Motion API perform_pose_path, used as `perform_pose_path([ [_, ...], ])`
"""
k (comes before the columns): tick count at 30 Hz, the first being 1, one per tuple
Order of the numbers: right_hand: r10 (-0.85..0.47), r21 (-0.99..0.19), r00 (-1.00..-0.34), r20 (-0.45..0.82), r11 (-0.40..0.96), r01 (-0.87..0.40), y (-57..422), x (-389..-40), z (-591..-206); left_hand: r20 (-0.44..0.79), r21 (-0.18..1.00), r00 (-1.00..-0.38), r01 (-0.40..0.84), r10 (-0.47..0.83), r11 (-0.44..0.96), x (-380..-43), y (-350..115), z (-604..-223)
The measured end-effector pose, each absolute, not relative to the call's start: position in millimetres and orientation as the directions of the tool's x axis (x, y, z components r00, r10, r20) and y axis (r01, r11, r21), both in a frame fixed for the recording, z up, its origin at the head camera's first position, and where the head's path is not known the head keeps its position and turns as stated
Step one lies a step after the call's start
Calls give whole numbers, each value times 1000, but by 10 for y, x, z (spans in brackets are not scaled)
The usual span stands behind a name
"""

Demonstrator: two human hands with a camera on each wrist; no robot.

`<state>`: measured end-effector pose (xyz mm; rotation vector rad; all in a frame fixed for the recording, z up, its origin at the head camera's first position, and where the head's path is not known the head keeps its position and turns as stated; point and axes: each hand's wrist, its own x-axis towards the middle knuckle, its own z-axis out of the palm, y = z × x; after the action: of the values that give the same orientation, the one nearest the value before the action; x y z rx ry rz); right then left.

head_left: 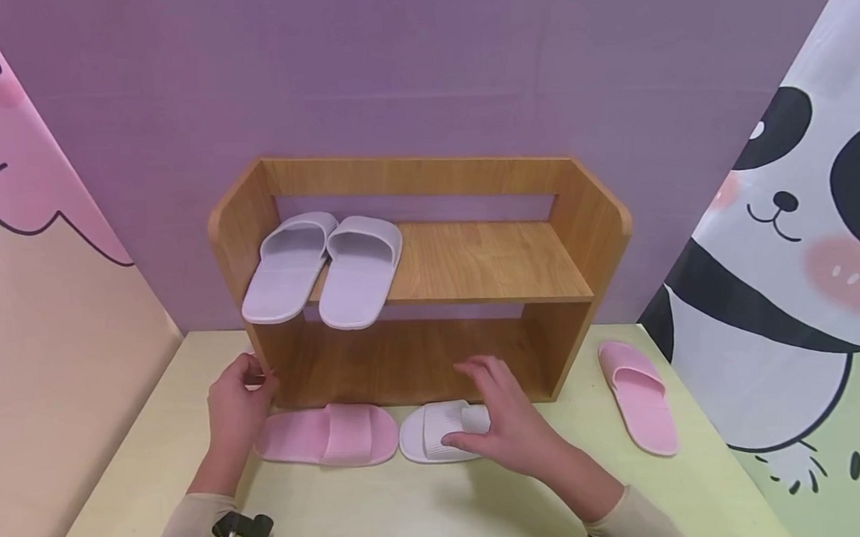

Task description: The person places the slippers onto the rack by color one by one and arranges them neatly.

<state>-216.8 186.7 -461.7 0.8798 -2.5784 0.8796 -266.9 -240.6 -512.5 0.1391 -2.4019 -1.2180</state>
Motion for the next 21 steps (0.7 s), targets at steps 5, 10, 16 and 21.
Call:
perform_pose_path([
  [5,-462,-451,-790,404,650,-611,1984,-2154,-4698,340,788,-896,106,-285,607,-2660,-2405,-5137],
  [10,-460,-417,-786,413,671,-612,2113,-2151,-4797,340,790,-895,104,-290,605,-2670,-2405,-5139],
  [16,-471,-376,-766,437,679,-631,2239,-2167,-4896,332,792,-898,99,-288,602,-2659,-2393,-5109],
  [21,-486,-342,-743,461,675,-653,2320,-2190,-4979,336,790,-896,102,-289,604,-2668,-2395,-5119],
])
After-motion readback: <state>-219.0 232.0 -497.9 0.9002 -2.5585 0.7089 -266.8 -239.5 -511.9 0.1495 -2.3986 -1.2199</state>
